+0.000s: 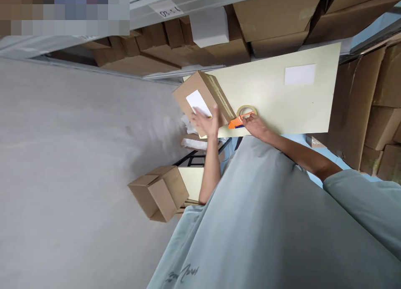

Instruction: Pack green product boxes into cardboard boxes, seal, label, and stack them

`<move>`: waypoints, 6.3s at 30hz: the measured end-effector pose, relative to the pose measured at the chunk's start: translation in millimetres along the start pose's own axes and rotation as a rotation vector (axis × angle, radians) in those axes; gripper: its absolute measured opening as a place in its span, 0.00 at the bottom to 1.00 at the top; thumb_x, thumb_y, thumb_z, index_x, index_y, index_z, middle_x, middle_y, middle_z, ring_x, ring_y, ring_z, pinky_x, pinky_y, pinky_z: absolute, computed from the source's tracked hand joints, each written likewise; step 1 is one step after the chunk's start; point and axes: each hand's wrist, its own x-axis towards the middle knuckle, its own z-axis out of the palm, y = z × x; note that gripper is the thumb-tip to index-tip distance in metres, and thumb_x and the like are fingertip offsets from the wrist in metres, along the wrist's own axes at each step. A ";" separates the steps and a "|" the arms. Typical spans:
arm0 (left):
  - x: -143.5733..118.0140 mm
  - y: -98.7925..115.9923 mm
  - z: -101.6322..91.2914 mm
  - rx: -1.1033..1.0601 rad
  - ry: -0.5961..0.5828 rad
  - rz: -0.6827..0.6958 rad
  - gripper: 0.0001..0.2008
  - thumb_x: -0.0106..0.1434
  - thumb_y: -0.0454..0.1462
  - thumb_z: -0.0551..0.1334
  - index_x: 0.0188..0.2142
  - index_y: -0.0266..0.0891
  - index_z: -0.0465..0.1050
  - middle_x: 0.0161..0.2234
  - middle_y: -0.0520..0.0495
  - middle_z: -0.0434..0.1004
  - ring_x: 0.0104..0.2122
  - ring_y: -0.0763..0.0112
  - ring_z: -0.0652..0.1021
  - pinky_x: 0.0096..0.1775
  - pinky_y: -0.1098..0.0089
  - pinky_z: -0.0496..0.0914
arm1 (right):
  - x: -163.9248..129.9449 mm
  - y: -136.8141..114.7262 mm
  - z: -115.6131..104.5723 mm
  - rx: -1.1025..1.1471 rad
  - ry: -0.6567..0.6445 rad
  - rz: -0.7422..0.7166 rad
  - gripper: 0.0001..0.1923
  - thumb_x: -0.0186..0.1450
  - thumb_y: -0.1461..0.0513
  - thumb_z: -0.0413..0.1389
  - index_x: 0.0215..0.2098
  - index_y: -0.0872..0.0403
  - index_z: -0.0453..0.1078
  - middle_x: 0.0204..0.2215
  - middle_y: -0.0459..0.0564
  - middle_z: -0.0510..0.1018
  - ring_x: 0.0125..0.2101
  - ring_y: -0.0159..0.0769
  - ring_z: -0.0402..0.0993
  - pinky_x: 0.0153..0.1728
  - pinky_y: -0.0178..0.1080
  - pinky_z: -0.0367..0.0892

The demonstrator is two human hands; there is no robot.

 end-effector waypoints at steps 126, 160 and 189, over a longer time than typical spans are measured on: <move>-69.3 15.7 65.2 0.241 -0.205 0.636 0.30 0.83 0.45 0.48 0.76 0.36 0.66 0.80 0.32 0.63 0.84 0.58 0.54 0.82 0.48 0.48 | -80.7 28.6 47.0 0.967 0.394 0.531 0.49 0.82 0.38 0.34 0.85 0.64 0.50 0.83 0.68 0.55 0.83 0.52 0.51 0.83 0.60 0.47; -13.1 -72.3 -16.3 -0.350 0.008 0.337 0.39 0.81 0.57 0.54 0.79 0.34 0.64 0.82 0.36 0.58 0.82 0.57 0.59 0.82 0.60 0.49 | -41.7 37.2 66.9 1.234 0.306 0.363 0.61 0.70 0.26 0.49 0.87 0.51 0.48 0.86 0.46 0.48 0.86 0.47 0.37 0.85 0.50 0.34; 1.9 -26.8 -82.7 0.113 -0.359 0.151 0.48 0.61 0.65 0.76 0.65 0.31 0.72 0.60 0.19 0.83 0.63 0.31 0.82 0.59 0.51 0.75 | -9.9 -104.7 -40.4 0.570 0.556 1.060 0.44 0.66 0.33 0.67 0.62 0.58 0.71 0.56 0.76 0.85 0.60 0.68 0.83 0.60 0.60 0.76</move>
